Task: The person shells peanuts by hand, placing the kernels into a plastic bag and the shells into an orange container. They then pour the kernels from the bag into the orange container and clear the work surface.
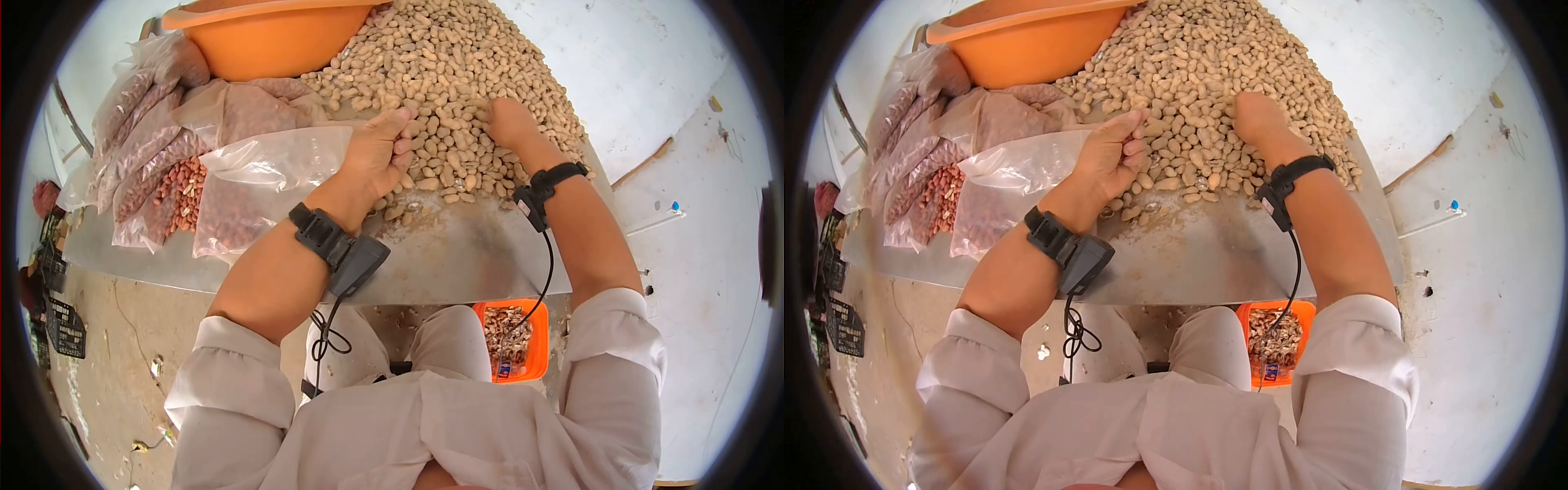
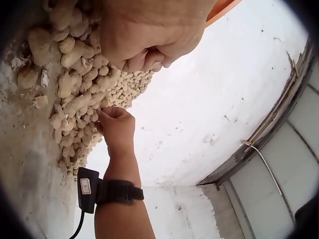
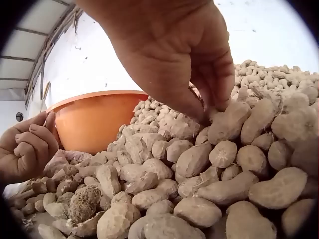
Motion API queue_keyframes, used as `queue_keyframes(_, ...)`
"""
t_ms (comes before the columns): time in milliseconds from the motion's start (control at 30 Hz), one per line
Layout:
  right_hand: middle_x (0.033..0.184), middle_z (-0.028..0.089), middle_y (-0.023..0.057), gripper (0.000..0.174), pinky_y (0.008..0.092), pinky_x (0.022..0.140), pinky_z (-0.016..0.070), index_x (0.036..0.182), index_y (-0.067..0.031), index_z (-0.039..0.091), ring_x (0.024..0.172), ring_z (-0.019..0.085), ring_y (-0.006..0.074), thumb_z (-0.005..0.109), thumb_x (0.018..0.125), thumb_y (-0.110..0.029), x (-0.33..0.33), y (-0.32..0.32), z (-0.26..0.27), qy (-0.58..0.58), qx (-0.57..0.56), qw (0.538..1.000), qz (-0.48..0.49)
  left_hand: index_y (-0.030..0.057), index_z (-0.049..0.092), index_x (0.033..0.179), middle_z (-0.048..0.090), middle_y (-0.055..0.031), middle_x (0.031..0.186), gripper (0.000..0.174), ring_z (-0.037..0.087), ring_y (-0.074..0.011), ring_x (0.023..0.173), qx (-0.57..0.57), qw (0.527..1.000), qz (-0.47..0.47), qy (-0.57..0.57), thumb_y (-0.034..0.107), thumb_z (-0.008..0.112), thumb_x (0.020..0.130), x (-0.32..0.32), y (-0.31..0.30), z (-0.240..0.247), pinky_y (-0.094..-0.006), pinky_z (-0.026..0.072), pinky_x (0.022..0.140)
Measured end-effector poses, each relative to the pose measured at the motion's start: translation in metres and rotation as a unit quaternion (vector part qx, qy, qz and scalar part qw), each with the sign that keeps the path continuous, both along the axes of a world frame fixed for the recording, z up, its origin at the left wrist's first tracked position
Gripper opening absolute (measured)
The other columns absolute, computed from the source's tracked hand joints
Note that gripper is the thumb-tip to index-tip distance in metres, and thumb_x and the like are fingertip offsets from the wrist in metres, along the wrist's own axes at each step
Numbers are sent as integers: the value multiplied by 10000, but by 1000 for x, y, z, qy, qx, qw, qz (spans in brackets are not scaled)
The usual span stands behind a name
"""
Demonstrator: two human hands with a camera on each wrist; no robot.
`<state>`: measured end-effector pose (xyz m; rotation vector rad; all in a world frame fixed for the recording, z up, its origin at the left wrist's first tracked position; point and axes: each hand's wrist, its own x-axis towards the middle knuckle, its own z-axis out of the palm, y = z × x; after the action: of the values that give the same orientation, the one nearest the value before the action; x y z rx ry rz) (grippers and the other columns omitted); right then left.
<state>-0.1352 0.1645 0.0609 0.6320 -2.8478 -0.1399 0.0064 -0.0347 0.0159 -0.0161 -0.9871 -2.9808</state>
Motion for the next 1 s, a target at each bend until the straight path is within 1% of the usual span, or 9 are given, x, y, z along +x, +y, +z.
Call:
queue_keyframes(167,830,636,177,193,395,707,506,851,12,621,775,630,295,646,722,-129,11,1,21,-8,-10,1000,6,20,549,1002,433,24,679,157,349,-48,518,-16,1000,10,-8,130,544,890,0,1,0,-171,266,416)
queue_keyframes(233,798,643,157,229,348,660,512,880,19,626,703,636,240,670,721,-140,23,-1,38,-92,-182,978,47,19,549,1010,435,25,684,160,350,-48,524,-34,999,17,-6,120,551,886,0,2,-1,-172,273,425)
queue_keyframes(300,776,647,140,261,300,613,509,910,34,624,646,632,190,685,726,-142,36,-7,46,-175,-359,912,95,19,551,1010,439,26,689,158,351,-47,528,-51,998,30,2,112,556,882,1,5,1,-173,279,434)
queue_keyframes(367,764,646,125,289,250,565,498,940,57,616,603,619,145,690,737,-134,54,-23,42,-254,-529,796,148,19,557,1001,446,27,695,148,351,-45,530,-68,996,52,15,104,559,879,6,8,7,-175,283,443)
queue_keyframes(467,766,637,120,282,206,528,479,957,86,601,609,618,142,673,751,-92,79,-45,24,-339,-613,686,198,22,566,965,458,28,706,118,353,-46,533,-91,991,91,44,102,560,880,6,8,10,-181,287,451)
queue_keyframes(600,744,621,111,301,210,516,473,972,110,588,611,613,150,671,735,-55,88,-53,-1,-385,-646,632,185,30,570,911,462,31,704,83,347,-41,522,-133,983,102,81,107,555,884,8,10,10,-178,277,449)
queue_keyframes(700,730,619,103,302,215,514,462,964,108,600,606,595,135,670,734,-75,84,-50,-11,-366,-650,637,193,38,573,882,462,39,684,72,335,-36,504,-173,975,94,104,108,553,885,3,10,5,-174,268,448)
queue_keyframes(900,699,614,86,298,230,519,437,926,79,635,583,557,117,671,728,-141,84,-37,-13,-334,-601,692,219,38,589,875,509,38,674,73,339,-21,487,-212,965,77,132,108,567,877,0,10,1,-162,270,437)
queue_keyframes(1000,680,611,72,271,230,528,429,911,52,653,586,557,112,660,741,-160,95,-36,-9,-308,-560,748,182,30,599,889,543,30,699,85,355,-11,490,-223,963,73,130,110,581,869,0,10,-2,-152,277,430)
